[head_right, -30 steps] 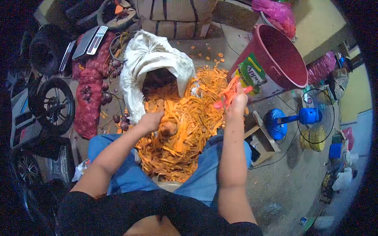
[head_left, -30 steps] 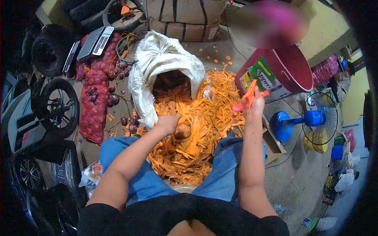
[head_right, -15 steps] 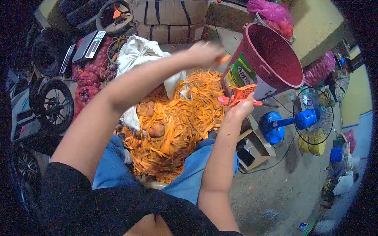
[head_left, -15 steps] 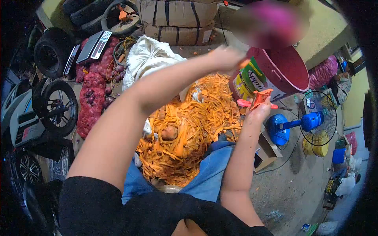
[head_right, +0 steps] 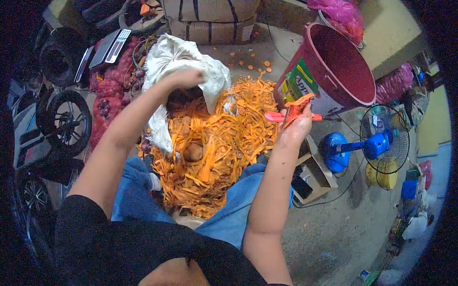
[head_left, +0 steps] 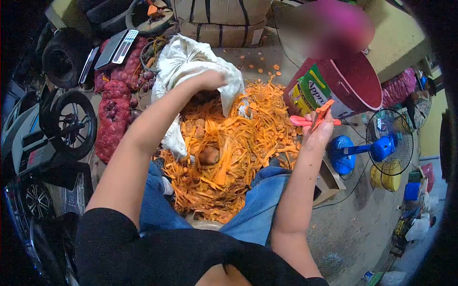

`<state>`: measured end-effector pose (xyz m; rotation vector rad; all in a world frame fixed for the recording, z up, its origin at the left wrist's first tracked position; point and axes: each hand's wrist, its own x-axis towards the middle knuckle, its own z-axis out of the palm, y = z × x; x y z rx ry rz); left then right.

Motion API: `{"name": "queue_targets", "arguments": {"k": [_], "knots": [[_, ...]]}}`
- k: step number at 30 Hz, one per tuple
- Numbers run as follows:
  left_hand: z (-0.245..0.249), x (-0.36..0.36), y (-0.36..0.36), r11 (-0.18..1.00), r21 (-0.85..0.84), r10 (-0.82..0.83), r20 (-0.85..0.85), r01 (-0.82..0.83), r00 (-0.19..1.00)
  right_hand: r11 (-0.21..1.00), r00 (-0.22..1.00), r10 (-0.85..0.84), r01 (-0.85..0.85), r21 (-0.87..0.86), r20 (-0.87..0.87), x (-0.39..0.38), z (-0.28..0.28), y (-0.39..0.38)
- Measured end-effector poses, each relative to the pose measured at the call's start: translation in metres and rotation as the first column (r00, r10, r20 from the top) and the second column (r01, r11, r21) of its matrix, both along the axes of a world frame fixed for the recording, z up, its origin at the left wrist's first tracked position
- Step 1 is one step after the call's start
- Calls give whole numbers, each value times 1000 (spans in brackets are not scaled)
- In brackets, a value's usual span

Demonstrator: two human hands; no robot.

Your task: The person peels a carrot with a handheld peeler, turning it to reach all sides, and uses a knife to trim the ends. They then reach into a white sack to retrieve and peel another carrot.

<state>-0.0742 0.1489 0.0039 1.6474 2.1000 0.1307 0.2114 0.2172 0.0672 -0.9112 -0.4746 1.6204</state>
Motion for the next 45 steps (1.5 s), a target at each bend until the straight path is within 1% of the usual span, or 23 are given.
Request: {"name": "queue_targets", "arguments": {"k": [1, 2, 5, 7, 9, 11, 12, 13, 15, 17, 20, 21, 23, 24, 25, 26, 27, 29, 30, 33, 39, 42, 45], "knots": [[-41, -25, -25, 993, 118, -42, 189, 19, 981, 1000, 1000, -1, 1, 1, 3, -2, -2, 1], [-71, -43, -46, 994, -27, 103, 13, -103, 995, 998, 998, 53, -52, 43, -18, -3, -7, 3], [-167, -78, -111, 958, -14, 288, 19, -287, 958, 980, 984, 174, -169, 106, -36, -7, -25, 7], [-174, -70, -133, 826, -242, 562, 311, -508, 766, 964, 970, 240, -234, 127, -32, -14, -31, 6], [-194, -73, -140, 775, -304, 632, 383, -554, 674, 972, 973, 229, -227, 58, -20, -24, -32, 1], [-205, -72, -142, 816, -2, 549, 318, -578, 773, 952, 955, 298, -297, 75, 3, -25, -41, 0], [-208, -73, -138, 878, 67, 446, 242, -474, 862, 927, 931, 364, -364, 95, 18, -30, -43, -2], [-210, -74, -133, 875, 59, 453, 247, -480, 857, 925, 929, 370, -371, 88, 24, -36, -45, -3], [-217, -76, -120, 929, 162, 330, 49, -334, 943, 964, 958, 267, -266, -23, 105, -49, -42, -8], [-217, -78, -110, 965, 72, 253, -38, -250, 967, 956, 949, 293, -291, -31, 114, -54, -44, -16], [-219, -91, -96, 956, -259, 83, -208, -137, 974, 956, 915, 265, -291, 45, 303, -61, -48, -21], [-217, -95, -91, 956, -261, 83, -203, -136, 976, 956, 914, 265, -291, 43, 308, -67, -38, -28], [-206, -101, -78, 866, -494, 0, -153, -76, 988, 937, 887, 346, -344, -62, 306, -74, -19, -41], [-225, -108, -72, 868, -491, -1, -146, -71, 989, 884, 842, 467, -453, -117, 269, -59, -29, -35], [-258, -119, -64, 964, -212, 131, -155, -162, 979, 885, 840, 466, -452, -116, 278, -58, -32, -36], [-289, -129, -56, 964, 81, 260, -125, -251, 958, 912, 849, 402, -402, -75, 342, -58, -35, -36], [-316, -137, -47, 964, 80, 261, -114, -253, 958, 935, 851, 336, -354, -32, 403, -57, -38, -37], [-355, -149, -28, 808, 554, 384, -233, -203, 893, 909, 825, 400, -414, -53, 400, -44, -39, -32], [-360, -150, -23, 765, 598, 432, -197, -241, 880, 901, 830, 418, -430, -53, 368, -41, -42, -29], [-359, -147, -8, 770, 378, 548, 22, -514, 836, 949, 852, 307, -308, -70, 425, -54, -42, -27], [-376, -146, 3, 632, 92, 720, 297, -769, 627, 950, 787, 286, -305, -58, 547, -46, -56, -18], [-382, -141, 2, 515, -27, 724, 549, -857, 418, 942, 750, 317, -318, -104, 581, -48, -56, -20], [-369, -130, -3, 401, -202, 548, 835, -894, 57, 941, 738, 317, -324, -99, 596, -43, -58, -18]]}}
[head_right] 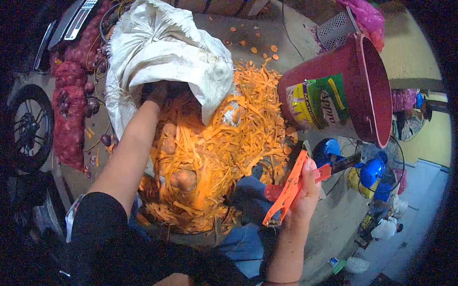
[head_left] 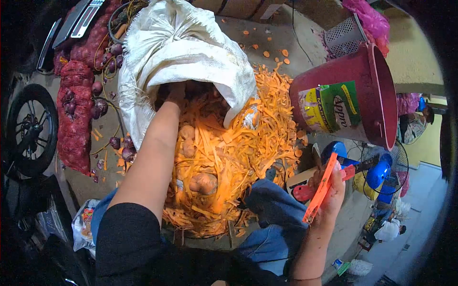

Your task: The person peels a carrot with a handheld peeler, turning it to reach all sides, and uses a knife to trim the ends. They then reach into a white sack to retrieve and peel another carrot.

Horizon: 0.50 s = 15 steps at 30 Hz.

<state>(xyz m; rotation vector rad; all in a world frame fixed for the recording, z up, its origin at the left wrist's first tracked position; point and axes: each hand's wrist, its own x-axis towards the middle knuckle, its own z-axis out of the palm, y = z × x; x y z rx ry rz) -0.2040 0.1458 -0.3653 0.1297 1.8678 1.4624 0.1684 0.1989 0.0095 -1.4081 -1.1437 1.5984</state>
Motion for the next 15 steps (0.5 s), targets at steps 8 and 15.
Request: {"name": "queue_targets", "arguments": {"k": [8, 15], "knots": [[104, 42, -32, 913, 359, 9, 450, -191, 893, 988, 974, 107, -125, -85, -200, -3, 21, -14], [217, 95, -66, 852, 494, -167, 568, -172, 806, 998, 933, 65, -57, 33, -355, -6, 29, -25]]}}
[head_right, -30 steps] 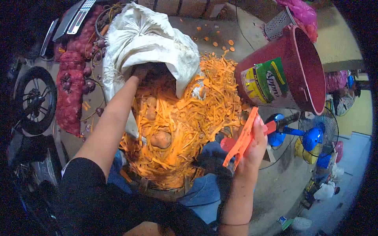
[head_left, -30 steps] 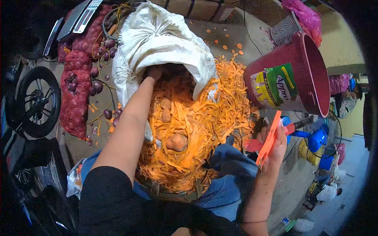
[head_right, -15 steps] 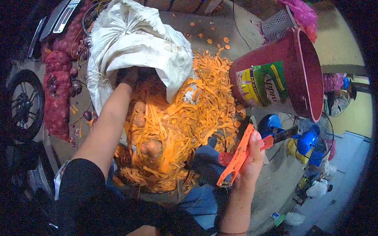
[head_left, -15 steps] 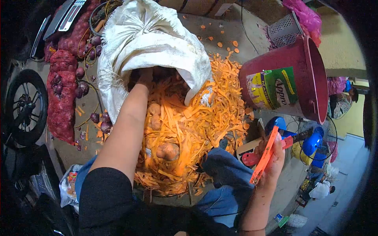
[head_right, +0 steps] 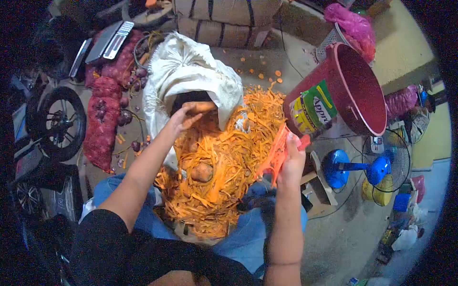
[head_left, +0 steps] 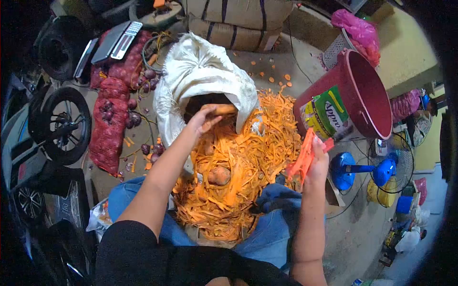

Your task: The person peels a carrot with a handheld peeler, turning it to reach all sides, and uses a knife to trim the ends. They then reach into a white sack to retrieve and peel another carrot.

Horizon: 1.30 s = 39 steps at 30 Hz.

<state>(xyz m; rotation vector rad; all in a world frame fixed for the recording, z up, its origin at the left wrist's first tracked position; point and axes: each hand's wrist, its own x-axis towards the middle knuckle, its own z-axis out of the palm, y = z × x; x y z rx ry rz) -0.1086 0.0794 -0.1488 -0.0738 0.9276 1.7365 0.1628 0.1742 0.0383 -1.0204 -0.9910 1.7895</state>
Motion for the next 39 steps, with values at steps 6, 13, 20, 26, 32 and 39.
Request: {"name": "queue_targets", "arguments": {"k": [6, 13, 20, 26, 32, 39], "knots": [[77, 38, -36, 986, 155, -74, 45, 67, 996, 999, 995, 25, -22, 33, -96, 1, -2, -11], [165, 101, -85, 975, 221, -38, 288, -27, 957, 996, 995, 36, -28, 85, -97, 18, -7, -19], [200, 148, -107, 966, 219, -197, 262, 141, 945, 996, 969, 64, -77, -45, -237, 17, 9, -33], [191, 138, -106, 942, 226, -282, 125, 249, 951, 978, 943, 130, -172, -117, -306, -12, 11, -43], [179, 117, -94, 932, 206, -331, 148, 299, 932, 985, 965, 171, -170, 22, -199, -58, 10, -50], [151, 106, -82, 924, 343, -270, 270, 170, 924, 991, 987, 120, -112, 76, -105, -111, -11, -54]]}}
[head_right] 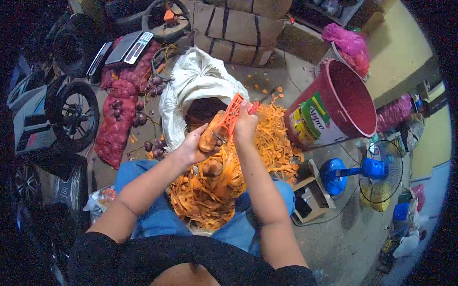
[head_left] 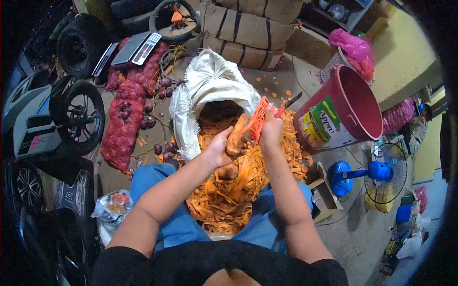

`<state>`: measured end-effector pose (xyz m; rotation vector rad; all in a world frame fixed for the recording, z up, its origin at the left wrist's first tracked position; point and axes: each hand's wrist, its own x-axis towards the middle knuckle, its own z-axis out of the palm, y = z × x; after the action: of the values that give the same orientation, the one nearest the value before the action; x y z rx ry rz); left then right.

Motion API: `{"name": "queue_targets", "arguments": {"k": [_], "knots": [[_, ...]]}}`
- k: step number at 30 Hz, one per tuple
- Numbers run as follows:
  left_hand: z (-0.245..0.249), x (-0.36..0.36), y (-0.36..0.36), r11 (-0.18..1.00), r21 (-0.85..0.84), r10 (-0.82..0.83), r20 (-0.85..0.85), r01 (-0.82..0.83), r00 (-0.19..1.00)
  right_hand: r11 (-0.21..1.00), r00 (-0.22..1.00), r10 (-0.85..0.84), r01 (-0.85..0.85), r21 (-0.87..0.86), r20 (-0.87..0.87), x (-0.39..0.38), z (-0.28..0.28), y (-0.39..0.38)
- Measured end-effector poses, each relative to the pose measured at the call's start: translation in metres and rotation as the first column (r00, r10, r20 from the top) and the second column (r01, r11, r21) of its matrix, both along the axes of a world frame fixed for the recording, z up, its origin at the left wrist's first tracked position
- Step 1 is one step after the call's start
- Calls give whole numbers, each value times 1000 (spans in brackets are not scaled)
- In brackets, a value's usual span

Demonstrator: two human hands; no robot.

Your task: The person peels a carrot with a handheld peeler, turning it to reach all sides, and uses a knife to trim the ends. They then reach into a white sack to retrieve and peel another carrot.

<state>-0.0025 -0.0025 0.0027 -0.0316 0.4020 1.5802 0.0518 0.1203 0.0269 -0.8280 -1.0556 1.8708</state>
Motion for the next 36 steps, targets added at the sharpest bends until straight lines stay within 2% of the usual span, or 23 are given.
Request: {"name": "queue_targets", "arguments": {"k": [2, 4, 5, 6, 8, 9, 11, 17, 21, 23, 26, 27, 28, 30, 32, 33, 34, 36], "knots": [[7, -1, 1, 999, -40, 32, 62, -29, 998, 1000, 1000, -1, 2, 6, -31, -9, 2, -9], [14, -7, 6, 971, -193, 149, 27, -141, 988, 1000, 999, 7, -7, 13, -44, -14, -2, -11], [19, -8, 7, 953, -247, 193, 45, -177, 980, 997, 999, 7, -10, 72, 37, -15, -5, -9], [15, -11, 4, 952, -250, 193, 48, -175, 980, 991, 993, 2, -17, 130, 117, -15, -9, -7], [7, -15, -3, 990, -115, 70, -67, -77, 995, 991, 991, -19, 2, 132, 129, -14, -12, 5], [5, -15, -3, 990, -116, 72, -62, -78, 995, 995, 996, -16, 6, 104, 90, -12, -9, 11], [4, -15, -5, 987, -145, 35, -198, -65, 979, 996, 998, -55, 53, 69, 15, -11, -5, 12], [12, -11, 1, 958, -255, 75, -227, -134, 971, 992, 993, -109, 106, 64, 37, -6, 9, 8], [5, -13, -1, 984, -170, 22, -216, -60, 976, 995, 996, -86, 84, 51, 31, -4, -2, 16], [10, -13, 1, 959, -276, -23, -310, -67, 950, 997, 995, -59, 55, 61, 79, -1, -1, 12], [-1, -6, 10, 964, -260, 1, -210, -57, 978, 997, 988, -28, 16, 82, 155, -5, -20, 8], [7, -1, 15, 940, -328, 45, -148, -92, 988, 946, 969, -54, -27, 324, 240, -4, -21, 4], [2, -1, 16, 940, -329, 41, -147, -88, 988, 836, 944, -101, -91, 542, 314, -3, -21, 2], [-7, -2, 17, 991, -131, -42, -187, 18, 982, 852, 936, -103, -91, 516, 336, 0, -14, 5], [-3, -1, 17, 986, -167, -41, -236, 1, 971, 962, 971, -77, 12, 274, 228, 1, -9, 9], [-5, 0, 18, 989, -148, -28, -183, 1, 983, 976, 978, -64, 20, 217, 198, 2, -2, 6], [-5, 1, 18, 992, -129, -16, -129, -1, 992, 976, 978, -65, 20, 217, 198, 3, -1, 2], [-2, 7, 22, 982, -187, 13, -139, -40, 990, 856, 924, -158, -48, 515, 350, 5, -1, -5]]}}
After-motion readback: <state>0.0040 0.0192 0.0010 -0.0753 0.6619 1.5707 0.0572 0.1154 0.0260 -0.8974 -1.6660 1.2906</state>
